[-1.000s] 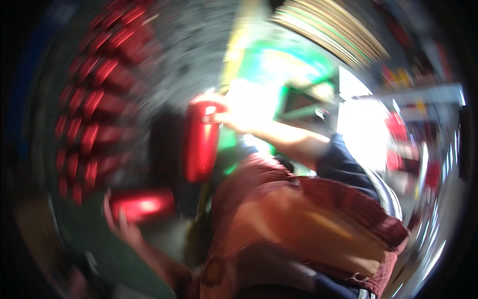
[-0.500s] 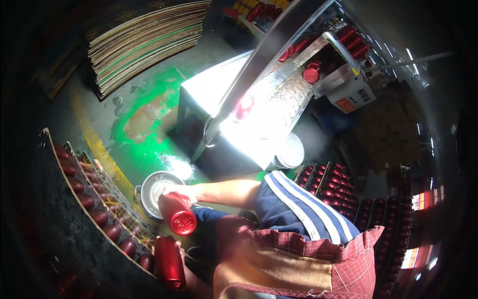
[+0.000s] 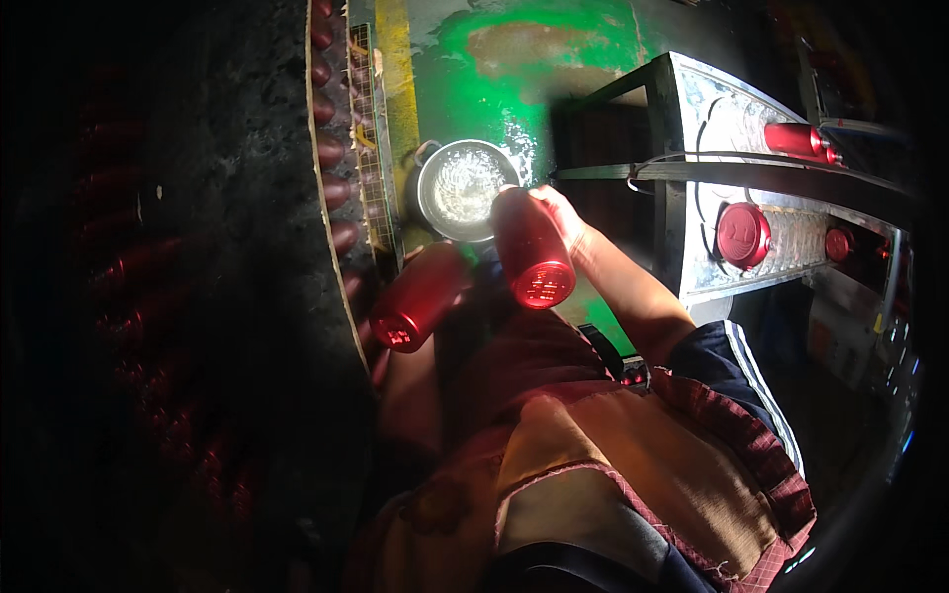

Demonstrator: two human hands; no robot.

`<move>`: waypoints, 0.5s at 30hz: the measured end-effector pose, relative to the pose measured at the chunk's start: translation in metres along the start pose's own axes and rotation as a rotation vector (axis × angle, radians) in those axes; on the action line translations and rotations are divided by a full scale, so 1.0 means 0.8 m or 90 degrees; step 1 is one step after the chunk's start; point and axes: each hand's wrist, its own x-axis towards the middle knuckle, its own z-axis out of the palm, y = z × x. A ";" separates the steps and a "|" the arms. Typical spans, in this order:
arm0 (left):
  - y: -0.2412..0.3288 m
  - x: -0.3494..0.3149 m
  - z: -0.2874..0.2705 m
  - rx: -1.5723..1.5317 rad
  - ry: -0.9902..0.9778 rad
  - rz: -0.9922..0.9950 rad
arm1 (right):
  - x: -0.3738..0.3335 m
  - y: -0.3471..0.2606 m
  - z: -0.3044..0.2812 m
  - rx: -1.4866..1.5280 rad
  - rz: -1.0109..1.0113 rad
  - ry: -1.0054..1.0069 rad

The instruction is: The person repeatedly picks up red cylindrical cans from a rack and places them into a metal tray with circular indentations. The person also moves a white plastic crate and handles cardboard sheets during the process.

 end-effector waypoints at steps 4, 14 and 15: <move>-0.047 0.011 0.058 0.105 0.150 0.130 | -0.008 -0.002 0.014 -0.101 -0.102 0.066; -0.163 -0.055 0.336 1.433 0.695 0.974 | 0.013 -0.008 0.338 -0.905 -0.762 -0.097; -0.161 -0.060 0.350 1.590 0.757 1.086 | 0.033 0.015 0.367 -1.014 -0.854 -0.142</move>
